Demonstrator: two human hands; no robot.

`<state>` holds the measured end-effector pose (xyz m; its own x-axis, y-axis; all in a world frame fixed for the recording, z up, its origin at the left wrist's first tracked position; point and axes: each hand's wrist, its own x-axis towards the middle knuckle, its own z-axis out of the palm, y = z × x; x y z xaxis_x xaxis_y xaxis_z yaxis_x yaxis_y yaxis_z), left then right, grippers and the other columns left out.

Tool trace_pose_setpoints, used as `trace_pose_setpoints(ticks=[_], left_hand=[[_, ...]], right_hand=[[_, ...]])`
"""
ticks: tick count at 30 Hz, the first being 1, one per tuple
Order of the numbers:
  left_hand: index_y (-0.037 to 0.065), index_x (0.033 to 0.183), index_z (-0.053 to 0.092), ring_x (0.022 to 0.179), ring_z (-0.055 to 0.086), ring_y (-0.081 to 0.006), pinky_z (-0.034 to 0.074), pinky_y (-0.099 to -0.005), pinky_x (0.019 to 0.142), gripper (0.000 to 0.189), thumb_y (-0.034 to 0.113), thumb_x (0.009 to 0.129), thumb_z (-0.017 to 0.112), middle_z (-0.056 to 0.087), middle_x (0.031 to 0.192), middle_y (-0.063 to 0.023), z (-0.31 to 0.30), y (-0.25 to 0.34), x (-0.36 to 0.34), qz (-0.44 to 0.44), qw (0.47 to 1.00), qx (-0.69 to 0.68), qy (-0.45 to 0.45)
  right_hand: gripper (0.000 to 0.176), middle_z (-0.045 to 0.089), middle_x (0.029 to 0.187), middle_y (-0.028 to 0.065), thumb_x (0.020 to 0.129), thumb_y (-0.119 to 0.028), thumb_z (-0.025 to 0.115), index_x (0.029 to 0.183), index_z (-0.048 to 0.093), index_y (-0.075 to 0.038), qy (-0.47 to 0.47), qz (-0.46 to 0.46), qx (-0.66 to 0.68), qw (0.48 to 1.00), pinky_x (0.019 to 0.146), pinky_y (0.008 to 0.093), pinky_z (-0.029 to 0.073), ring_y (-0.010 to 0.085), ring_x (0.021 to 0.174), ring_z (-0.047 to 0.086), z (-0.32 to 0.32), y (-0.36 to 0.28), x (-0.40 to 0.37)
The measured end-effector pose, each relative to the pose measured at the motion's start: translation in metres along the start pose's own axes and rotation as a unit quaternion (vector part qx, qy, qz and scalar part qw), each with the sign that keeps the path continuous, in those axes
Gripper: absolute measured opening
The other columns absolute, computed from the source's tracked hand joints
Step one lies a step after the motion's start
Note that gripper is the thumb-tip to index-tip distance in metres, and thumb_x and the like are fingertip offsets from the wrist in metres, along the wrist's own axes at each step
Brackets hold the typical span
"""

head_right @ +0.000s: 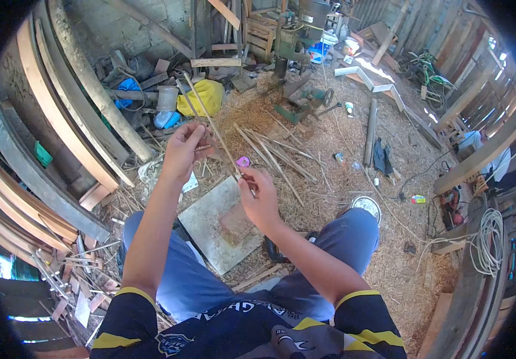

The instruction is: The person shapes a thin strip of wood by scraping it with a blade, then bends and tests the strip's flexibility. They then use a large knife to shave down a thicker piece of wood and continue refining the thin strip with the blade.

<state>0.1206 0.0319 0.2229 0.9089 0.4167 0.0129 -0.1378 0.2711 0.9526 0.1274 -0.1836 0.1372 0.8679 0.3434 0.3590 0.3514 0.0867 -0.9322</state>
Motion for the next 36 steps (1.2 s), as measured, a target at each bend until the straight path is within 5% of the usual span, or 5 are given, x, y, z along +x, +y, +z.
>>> trace_pose_setpoints(ticks=[17,36], left_hand=[[0.005,0.120,0.060,0.091,0.069,-0.0154,0.067,-0.0336,0.079,0.018,0.016,0.107,0.064,0.066,0.106,-0.0035,0.000,-0.002,-0.001,0.014,0.999,-0.014,-0.025],[0.003,0.124,0.060,0.095,0.073,-0.0193,0.067,-0.0371,0.080,0.021,0.013,0.106,0.064,0.072,0.112,-0.0102,-0.002,0.003,-0.003,0.016,0.996,-0.013,-0.092]], right_hand=[[0.025,0.059,0.101,0.0122,0.097,0.001,0.066,0.122,0.066,-0.001,-0.009,-0.038,-0.105,0.994,0.080,0.0331,0.055,0.0235,0.090,0.066,0.000,-0.018,-0.001],[0.022,0.059,0.101,0.0100,0.098,-0.002,0.069,0.120,0.067,0.000,-0.020,-0.020,-0.050,0.998,0.073,0.0295,0.053,0.0194,0.088,0.064,0.004,-0.002,-0.004]])
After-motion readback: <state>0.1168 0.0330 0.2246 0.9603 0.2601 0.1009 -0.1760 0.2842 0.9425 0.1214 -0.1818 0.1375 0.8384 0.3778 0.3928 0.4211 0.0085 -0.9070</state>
